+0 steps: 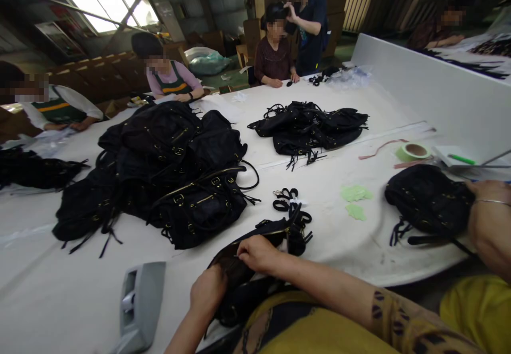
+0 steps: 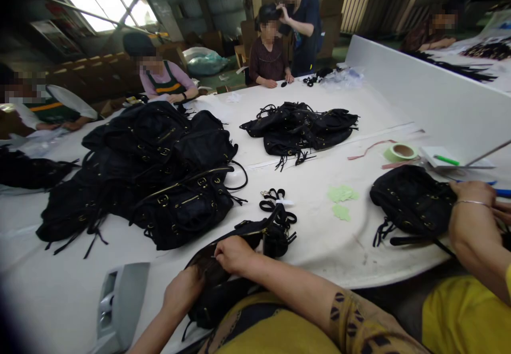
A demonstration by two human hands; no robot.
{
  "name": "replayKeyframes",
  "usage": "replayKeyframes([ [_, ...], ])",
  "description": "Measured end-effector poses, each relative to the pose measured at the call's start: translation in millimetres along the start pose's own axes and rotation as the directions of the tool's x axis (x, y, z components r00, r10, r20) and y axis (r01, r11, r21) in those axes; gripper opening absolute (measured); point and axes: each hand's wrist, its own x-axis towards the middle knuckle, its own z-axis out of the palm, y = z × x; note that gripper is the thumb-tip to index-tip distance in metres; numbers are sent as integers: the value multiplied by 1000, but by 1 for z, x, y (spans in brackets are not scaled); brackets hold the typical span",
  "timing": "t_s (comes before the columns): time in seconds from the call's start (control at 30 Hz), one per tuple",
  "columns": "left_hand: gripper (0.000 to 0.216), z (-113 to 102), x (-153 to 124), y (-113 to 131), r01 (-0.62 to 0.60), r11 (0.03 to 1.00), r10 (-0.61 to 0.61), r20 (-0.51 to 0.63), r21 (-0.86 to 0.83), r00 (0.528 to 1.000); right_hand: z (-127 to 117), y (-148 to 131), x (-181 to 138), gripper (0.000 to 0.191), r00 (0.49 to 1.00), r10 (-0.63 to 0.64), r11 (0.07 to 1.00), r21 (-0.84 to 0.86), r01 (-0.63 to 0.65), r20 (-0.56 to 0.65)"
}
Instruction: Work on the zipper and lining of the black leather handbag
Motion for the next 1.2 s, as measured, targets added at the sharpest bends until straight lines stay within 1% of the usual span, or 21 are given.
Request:
replayKeyframes([
  [0.13, 24, -15, -10, -1, -28, 999, 28, 11, 20, 1000, -4, -8, 7, 22, 996, -1, 998, -68, 7, 91],
  [0.23, 24, -19, -24, -3, -33, 999, 34, -7, 18, 999, 0, -18, 9, 20, 987, -4, 989, -147, 28, 158],
  [0.27, 24, -18, -28, -5, -43, 999, 44, -25, 17, 999, 3, -21, 10, 19, 984, -6, 984, -173, 37, 180],
  [0.33, 22, -12, -36, -10, -67, 998, 65, -103, -11, 993, 8, -28, 11, 18, 975, -9, 974, -220, 58, 220],
  [0.37, 21, -7, -38, -13, -76, 996, 67, -153, -51, 986, 12, -31, 11, 18, 972, -10, 968, -240, 69, 237],
  [0.4, 19, -1, -39, -17, -84, 988, 57, -198, -128, 979, 15, -34, 12, 17, 968, -12, 963, -260, 78, 249],
  [0.47, 18, 12, -35, -26, -88, 937, 7, -233, -339, 972, 21, -39, 12, 16, 964, -10, 951, -295, 91, 265],
  [0.53, 19, 24, -28, -34, -75, 857, -33, -199, -510, 979, 26, -42, 13, 17, 963, -2, 941, -325, 93, 268],
  [0.57, 21, 30, -24, -37, -67, 824, -44, -181, -563, 983, 28, -43, 13, 17, 964, 3, 937, -337, 90, 266],
  [0.63, 26, 37, -19, -41, -53, 782, -52, -150, -622, 987, 32, -43, 13, 19, 966, 17, 930, -359, 79, 257],
  [0.73, 31, 41, -17, -42, -55, 711, -54, -133, -701, 990, 37, -40, 15, 22, 970, 32, 921, -383, 64, 240],
  [0.83, 34, 40, -19, -42, -63, 667, -60, -139, -742, 988, 42, -35, 19, 23, 972, 46, 917, -395, 51, 231],
  [0.93, 34, 39, -19, -42, -73, 647, -58, -144, -759, 988, 46, -31, 24, 23, 970, 69, 914, -404, 32, 232],
  [1.2, 33, 45, -16, -43, -94, 662, -58, -176, -743, 983, 50, -33, 29, 24, 960, 82, 914, -405, 35, 269],
])
